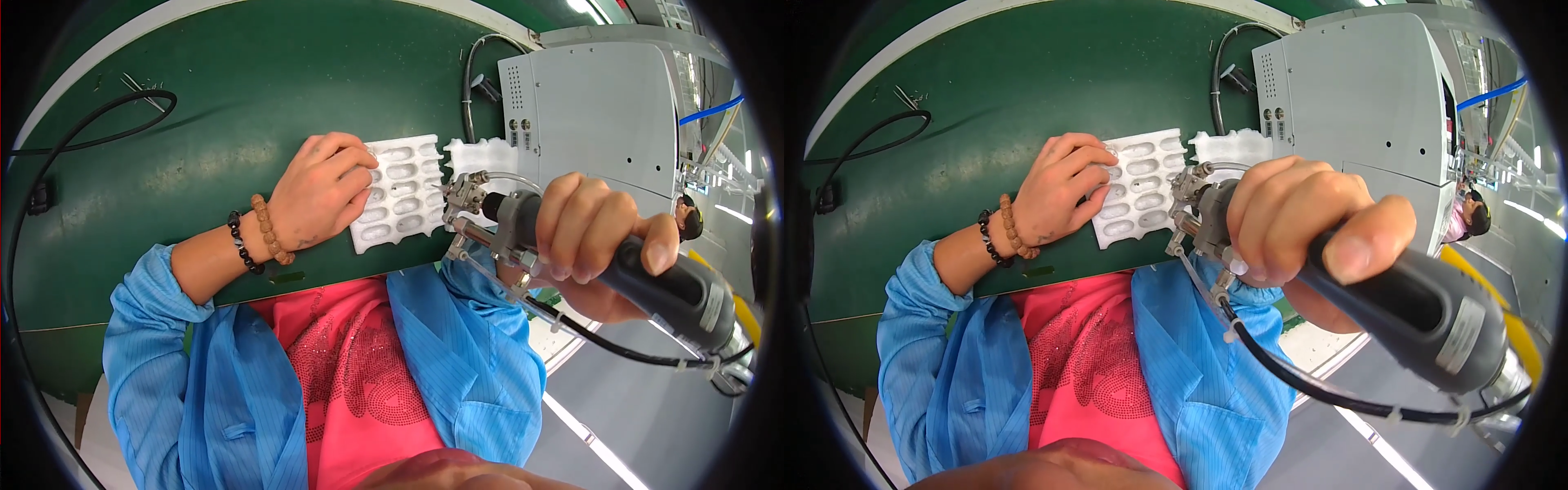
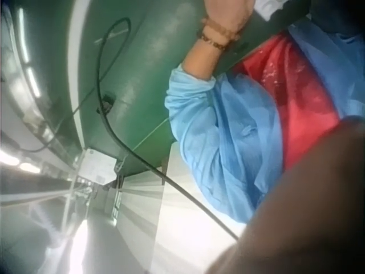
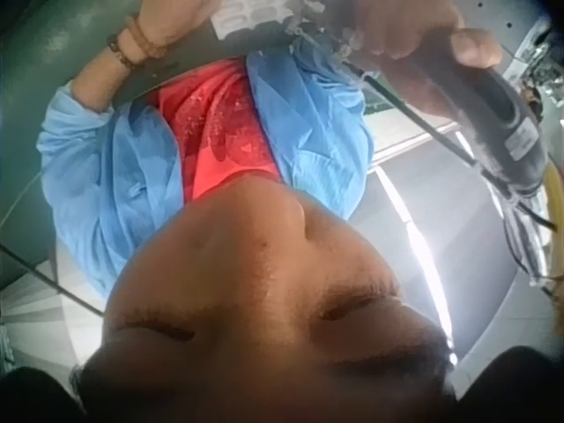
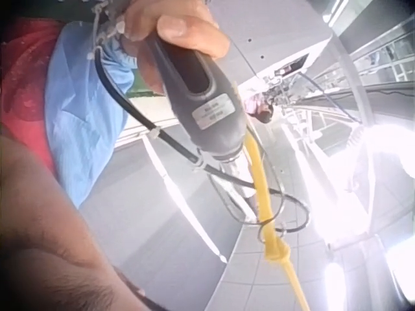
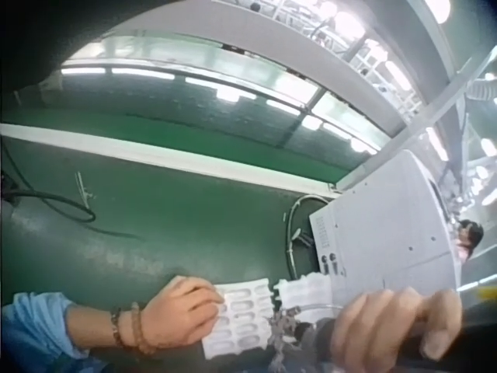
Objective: The person assembles small electronic circuit boards into white plastic housings using a pneumatic hand tool.
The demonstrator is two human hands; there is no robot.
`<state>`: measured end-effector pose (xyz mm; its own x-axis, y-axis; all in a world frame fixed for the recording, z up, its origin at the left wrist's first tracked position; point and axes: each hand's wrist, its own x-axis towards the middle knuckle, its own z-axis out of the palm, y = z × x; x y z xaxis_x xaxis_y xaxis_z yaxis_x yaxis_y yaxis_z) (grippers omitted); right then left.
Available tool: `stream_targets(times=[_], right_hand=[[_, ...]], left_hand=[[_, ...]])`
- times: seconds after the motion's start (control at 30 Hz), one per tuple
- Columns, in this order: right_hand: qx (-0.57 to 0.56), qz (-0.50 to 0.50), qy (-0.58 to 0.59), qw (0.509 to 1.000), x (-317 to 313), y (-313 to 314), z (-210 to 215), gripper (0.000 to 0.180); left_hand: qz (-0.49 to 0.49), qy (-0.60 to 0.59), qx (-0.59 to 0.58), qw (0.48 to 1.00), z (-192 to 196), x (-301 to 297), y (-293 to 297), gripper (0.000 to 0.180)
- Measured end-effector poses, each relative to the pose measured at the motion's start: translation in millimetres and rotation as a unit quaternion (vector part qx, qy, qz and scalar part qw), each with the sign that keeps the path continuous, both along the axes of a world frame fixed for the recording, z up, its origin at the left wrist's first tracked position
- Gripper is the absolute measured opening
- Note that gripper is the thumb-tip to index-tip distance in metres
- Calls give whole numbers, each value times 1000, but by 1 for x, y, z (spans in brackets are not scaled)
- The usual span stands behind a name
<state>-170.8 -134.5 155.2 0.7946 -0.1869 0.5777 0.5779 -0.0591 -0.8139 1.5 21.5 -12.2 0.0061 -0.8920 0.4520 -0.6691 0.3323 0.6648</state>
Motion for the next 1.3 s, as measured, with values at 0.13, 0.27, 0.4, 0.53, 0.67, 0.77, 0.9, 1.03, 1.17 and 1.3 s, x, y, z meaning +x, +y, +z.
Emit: stream_targets(times=[0.13, 0.27, 0.4, 0.53, 0.67, 0.77, 0.9, 1.03, 1.17, 1.3], right_hand=[[42, -4, 5, 999, 2, 2, -5, 47], [47, -74, 4, 996, 0, 4, -11, 81], [58, -89, 41, 994, -5, 8, -8, 76], [22, -51, 16, 998, -4, 5, -10, 73], [32, -95, -36, 994, -12, 11, 1, 73], [21, -78, -75, 994, -27, 1, 7, 72], [29, -62, -78, 995, -22, -1, -10, 73], [15, -74, -46, 996, -18, 3, -7, 76], [22, -65, -50, 996, -11, 4, -18, 77], [3, -40, -22, 999, -8, 3, -21, 77]], left_hand=[[-1, 0, 3, 1000, 0, 0, -2, 13], [-2, 5, 8, 1000, 0, -1, -1, 13], [2, -2, 0, 1000, -3, -4, 1, 13], [0, -3, -7, 1000, -10, -3, 1, 13], [3, -4, -17, 1000, -10, -4, 0, 12], [7, -10, -21, 1000, -9, -2, -1, 12], [18, -10, -11, 1000, -15, 1, 4, 12], [-2, 14, -12, 1000, -9, -3, -1, 13], [0, 16, 0, 1000, -12, -1, 3, 13], [1, 17, 1, 1000, -12, -1, 5, 13]])
